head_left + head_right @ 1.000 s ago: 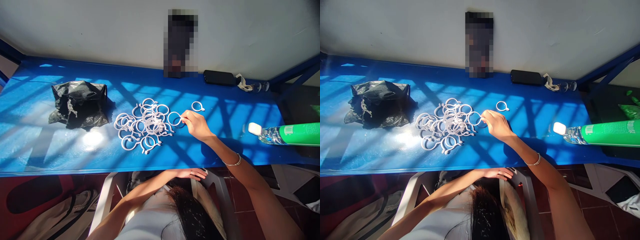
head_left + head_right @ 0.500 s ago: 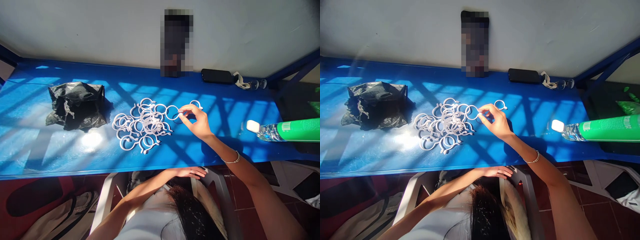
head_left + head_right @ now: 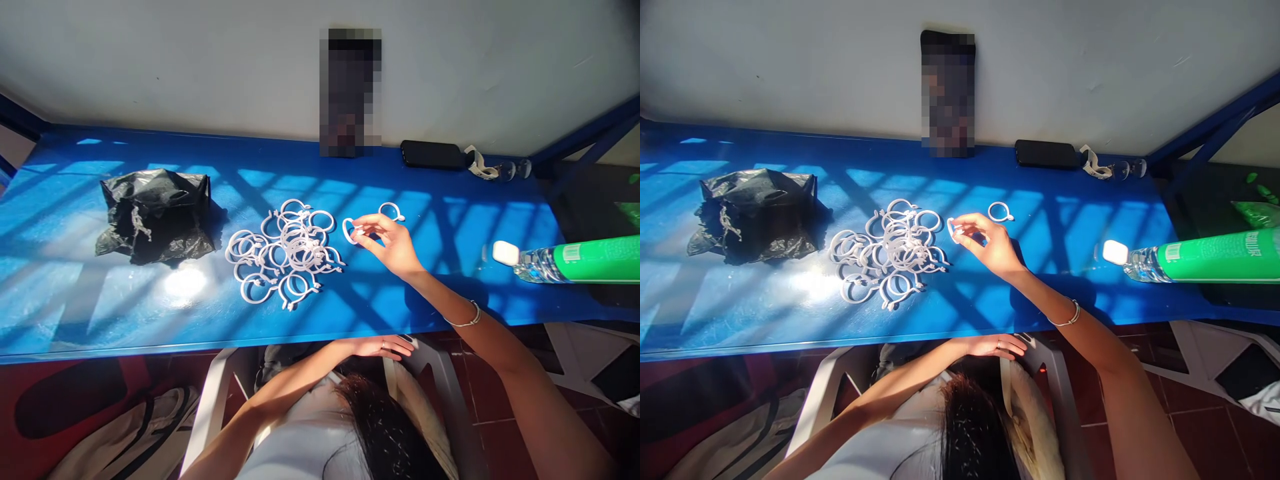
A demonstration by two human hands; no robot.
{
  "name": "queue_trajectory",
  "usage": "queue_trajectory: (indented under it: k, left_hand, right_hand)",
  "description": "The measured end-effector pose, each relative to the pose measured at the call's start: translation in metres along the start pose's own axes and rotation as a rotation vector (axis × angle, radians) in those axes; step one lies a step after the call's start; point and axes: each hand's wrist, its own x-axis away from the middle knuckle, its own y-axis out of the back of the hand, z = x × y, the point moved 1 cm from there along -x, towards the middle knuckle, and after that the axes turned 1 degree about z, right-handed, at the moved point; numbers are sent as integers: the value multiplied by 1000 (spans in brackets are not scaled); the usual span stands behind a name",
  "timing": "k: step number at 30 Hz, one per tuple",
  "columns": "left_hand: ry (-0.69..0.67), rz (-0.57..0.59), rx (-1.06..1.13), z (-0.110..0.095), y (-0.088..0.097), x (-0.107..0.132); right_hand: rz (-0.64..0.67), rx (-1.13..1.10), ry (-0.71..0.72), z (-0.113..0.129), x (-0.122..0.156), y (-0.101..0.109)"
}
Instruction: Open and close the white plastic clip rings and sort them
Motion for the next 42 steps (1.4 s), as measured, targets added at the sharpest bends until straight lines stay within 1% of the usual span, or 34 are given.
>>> queue_trajectory:
  k: [4,9,11,14,17,20,22,23,24,25,26,27,28,29,30,31,32,33,34,35,36,38,40,42]
  left_hand:
    - [-6,7,74,6,-2,1]
    - [36,10,256,17,-6,-1]
    - [60,15,327,20,-7,-3]
    - [99,28,418,22,-7,-5]
    - [139,36,463,19,-4,-5]
    - [180,40,462,4,0,0]
    - [202,28,409,-16,3,8]
    - [226,17,348,-30,5,15]
    - [249,61,141,-47,6,24]
    - [245,117,-44,-67,9,35]
    - [187,124,-166,-90,13,49]
    - [64,128,-221,-114,19,64]
    - [-81,93,-230,-139,27,80]
    - [-176,-51,-251,-162,39,97]
    - [-242,-217,-293,-182,52,113]
    - [-261,-441,-358,-198,68,128]
    - [-263,-679,-447,-211,84,141]
    - [-259,-874,-556,-219,100,150]
    - [-256,-995,-670,-223,116,156]
    - [-239,-1025,-768,-224,130,157]
    - [-222,-1010,-845,-221,143,156]
    - [-193,-857,-925,-210,162,145]
    - [-195,-720,-909,-197,173,130]
    - [-215,-655,-876,-187,177,118]
  right_hand:
    - [37,44,0,0,-1,-1]
    - [-13,99,101,3,-3,2]
    - [-16,97,114,4,-2,3]
    - [19,46,53,4,-1,2]
    - [45,-10,1,4,0,0]
    - [39,-5,11,5,1,-1]
    - [24,19,27,7,1,-1]
    - [19,32,38,8,1,0]
    - [17,48,56,8,2,0]
    - [18,65,82,9,2,0]
    - [19,84,114,9,2,0]
    - [20,106,147,10,2,0]
    - [22,127,176,10,3,0]
    - [29,145,199,11,3,0]
    - [36,156,216,11,4,-1]
    - [48,163,227,12,5,-1]
    - [64,167,234,14,6,-2]
    - [81,167,238,15,7,-3]
    - [99,162,240,17,8,-4]
    - [116,156,240,19,9,-5]
    - [128,151,238,21,10,-6]
    - [131,149,240,24,11,-8]
    - [106,152,261,25,11,-8]
    - [81,158,293,24,11,-7]
